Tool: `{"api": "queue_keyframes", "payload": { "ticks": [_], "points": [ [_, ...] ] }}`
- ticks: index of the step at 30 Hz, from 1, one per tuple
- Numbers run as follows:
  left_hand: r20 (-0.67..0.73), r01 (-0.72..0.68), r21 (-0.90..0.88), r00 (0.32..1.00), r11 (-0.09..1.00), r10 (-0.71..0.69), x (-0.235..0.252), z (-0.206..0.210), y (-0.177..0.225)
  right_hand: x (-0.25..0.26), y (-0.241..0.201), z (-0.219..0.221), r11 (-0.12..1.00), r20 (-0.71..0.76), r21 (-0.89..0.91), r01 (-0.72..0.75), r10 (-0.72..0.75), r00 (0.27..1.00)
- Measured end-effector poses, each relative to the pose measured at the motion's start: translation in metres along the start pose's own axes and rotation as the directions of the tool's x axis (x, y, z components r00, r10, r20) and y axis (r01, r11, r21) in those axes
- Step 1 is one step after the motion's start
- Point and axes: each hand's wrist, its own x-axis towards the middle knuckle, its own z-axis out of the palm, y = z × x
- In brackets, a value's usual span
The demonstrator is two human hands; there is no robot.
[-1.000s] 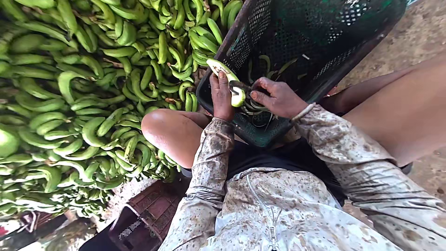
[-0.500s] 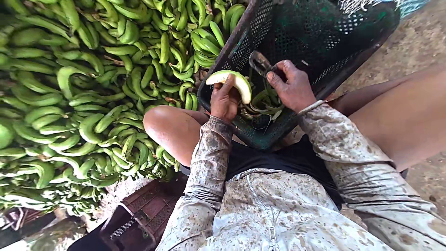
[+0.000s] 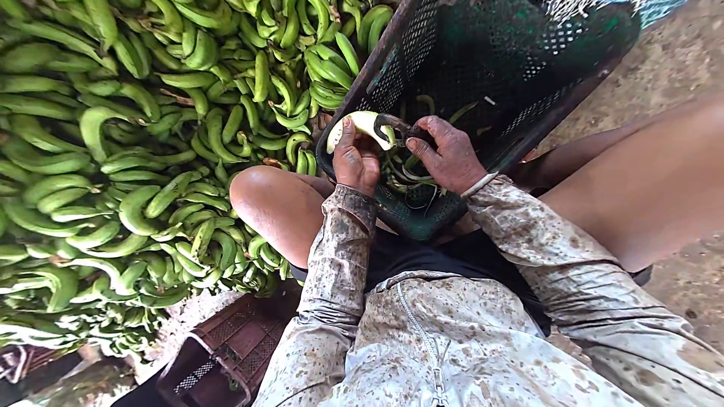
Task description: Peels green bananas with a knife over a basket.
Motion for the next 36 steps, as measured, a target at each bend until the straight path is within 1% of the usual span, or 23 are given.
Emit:
{"api": "queue_keyframes", "payload": {
  "ticks": [2,4,6,8,10,13,15,16,17,18,19,21,23,25,27,28,29,30,31,32,33,34,36],
  "points": [
    [0.079,0.012,0.097,0.997,0.995,-0.02,0.001,-0.004,0.001,0.002,0.0,-0.003,1.0,0.024,0.019,-0.01,0.01,1.0],
    [0.248,0.019,0.325,0.963,0.946,-0.104,-0.001,-0.009,0.001,0.006,0.001,-0.009,0.999,0.029,0.025,-0.033,0.032,0.999],
    [0.411,-0.037,0.553,0.881,0.832,-0.234,-0.002,-0.013,0.007,0.009,0.001,-0.017,0.999,0.051,0.022,-0.047,0.045,0.998],
    [0.483,-0.073,0.671,0.798,0.738,-0.36,0.004,-0.017,0.019,0.007,0.006,-0.019,0.999,0.069,0.021,-0.029,0.027,0.997],
    [0.498,-0.036,0.673,0.761,0.738,-0.417,0.006,-0.02,0.024,0.002,0.008,-0.016,0.999,0.058,0.035,-0.02,0.018,0.998],
    [0.545,0.023,0.564,0.741,0.825,-0.393,0.008,-0.024,0.018,0.003,0.007,-0.01,0.999,0.015,0.014,-0.051,0.051,0.999],
    [0.529,-0.051,0.533,0.799,0.845,-0.286,0.005,-0.021,0.003,0.004,0.008,-0.009,0.996,0.018,-0.019,-0.084,0.084,0.996],
    [0.493,-0.109,0.561,0.84,0.821,-0.225,0.002,-0.02,-0.006,0.003,0.007,-0.008,0.995,0.025,-0.039,-0.092,0.093,0.995],
    [0.459,-0.153,0.613,0.868,0.775,-0.192,-0.002,-0.021,-0.012,0.0,0.006,-0.007,0.993,0.034,-0.06,-0.102,0.104,0.994],
    [0.448,-0.184,0.67,0.873,0.719,-0.194,-0.004,-0.02,-0.015,-0.001,0.003,-0.01,0.99,0.04,-0.08,-0.112,0.116,0.992],
    [0.466,-0.208,0.709,0.855,0.674,-0.227,0.001,-0.014,-0.015,0.005,0.003,-0.017,0.989,0.03,-0.093,-0.113,0.116,0.993],
    [0.499,-0.239,0.782,0.793,0.575,-0.349,0.003,-0.012,-0.007,0.01,0.004,-0.025,0.986,0.036,-0.099,-0.138,0.142,0.989],
    [0.501,-0.353,0.86,0.72,0.368,-0.481,-0.006,-0.012,-0.002,0.009,0.006,-0.029,0.979,0.018,-0.08,-0.189,0.191,0.981],
    [0.499,-0.482,0.852,0.631,0.204,-0.595,-0.013,-0.008,-0.005,0.018,0.01,-0.039,0.966,-0.02,-0.068,-0.248,0.247,0.969],
    [0.443,-0.525,0.843,0.555,0.117,-0.704,-0.021,-0.011,-0.013,0.024,0.015,-0.052,0.932,-0.011,-0.053,-0.36,0.36,0.933],
    [0.428,-0.524,0.846,0.55,0.102,-0.717,-0.022,-0.015,-0.017,0.026,0.019,-0.057,0.917,-0.018,-0.055,-0.396,0.396,0.918],
    [0.42,-0.502,0.859,0.581,0.099,-0.698,-0.02,-0.018,-0.02,0.025,0.022,-0.059,0.909,-0.045,-0.056,-0.414,0.412,0.91],
    [0.412,-0.456,0.883,0.644,0.11,-0.645,-0.017,-0.019,-0.022,0.024,0.023,-0.06,0.906,-0.075,-0.054,-0.42,0.415,0.907],
    [0.403,-0.384,0.909,0.716,0.16,-0.57,-0.011,-0.018,-0.023,0.023,0.023,-0.061,0.912,-0.106,-0.047,-0.408,0.401,0.91],
    [0.377,-0.283,0.924,0.786,0.257,-0.49,-0.004,-0.016,-0.022,0.022,0.022,-0.06,0.922,-0.117,-0.039,-0.386,0.38,0.918],
    [0.336,-0.165,0.904,0.844,0.394,-0.418,0.0,-0.015,-0.02,0.019,0.019,-0.057,0.934,-0.109,-0.033,-0.356,0.35,0.93],
    [0.289,-0.043,0.836,0.881,0.547,-0.374,0.005,-0.014,-0.017,0.017,0.017,-0.052,0.948,-0.095,-0.034,-0.317,0.312,0.945],
    [0.186,0.204,0.569,0.912,0.796,-0.367,0.011,-0.012,-0.008,0.009,0.014,-0.039,0.977,-0.06,-0.03,-0.213,0.211,0.976]
  ]
}}
